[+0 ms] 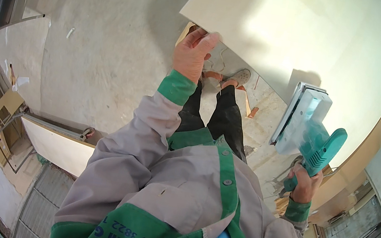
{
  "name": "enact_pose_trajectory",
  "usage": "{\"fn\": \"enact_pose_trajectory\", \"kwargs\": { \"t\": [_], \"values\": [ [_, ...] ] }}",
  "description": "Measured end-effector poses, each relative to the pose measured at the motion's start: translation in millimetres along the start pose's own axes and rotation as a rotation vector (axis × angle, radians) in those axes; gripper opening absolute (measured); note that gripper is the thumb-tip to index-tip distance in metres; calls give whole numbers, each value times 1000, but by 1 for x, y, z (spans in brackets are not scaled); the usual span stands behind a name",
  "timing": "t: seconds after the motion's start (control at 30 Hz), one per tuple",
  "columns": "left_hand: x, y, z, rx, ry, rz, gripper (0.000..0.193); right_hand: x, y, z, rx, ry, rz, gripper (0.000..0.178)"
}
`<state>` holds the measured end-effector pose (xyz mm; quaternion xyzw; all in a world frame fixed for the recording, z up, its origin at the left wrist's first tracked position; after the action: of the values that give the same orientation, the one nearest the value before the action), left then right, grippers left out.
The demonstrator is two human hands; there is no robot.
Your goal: The person uses a handheld electric sander to smooth the surface of a large white board. They then apply a white substance from a bottle into holes on the board and continue sanding the surface.
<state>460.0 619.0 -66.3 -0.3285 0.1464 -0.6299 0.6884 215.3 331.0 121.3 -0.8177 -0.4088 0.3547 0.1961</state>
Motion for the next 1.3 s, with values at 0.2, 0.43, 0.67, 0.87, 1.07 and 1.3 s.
{"fn": "enact_pose_trajectory", "kwargs": {
  "t": [0.2,0.43,0.67,0.87,1.07,1.3],
  "values": [
    [-32,12,10,159,-100,205,33,-2,1,5,20,34,1,15],
    [44,20,118,1003,593,26,47,-5,2,5,-11,32,-8,17],
    [199,69,138,1068,806,-361,66,-5,1,1,12,8,-27,11],
    [141,48,131,876,682,-566,56,-3,0,1,-6,23,-19,10],
    [3,-46,83,504,743,-413,57,-10,2,8,12,-56,-11,11],
    [-53,-92,43,338,684,-303,55,-22,8,2,-54,-111,-6,13]
  ]
}}
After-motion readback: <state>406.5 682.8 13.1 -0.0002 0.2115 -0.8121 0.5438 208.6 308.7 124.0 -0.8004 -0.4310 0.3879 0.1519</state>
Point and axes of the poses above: each hand's wrist, its own y-axis towards the middle knuckle, its own x-axis out of the palm, z = x × y, the point moved 6 cm from there along y, towards the middle knuckle, and after that the axes turned 1 degree about -y, right-handed, at the moved point
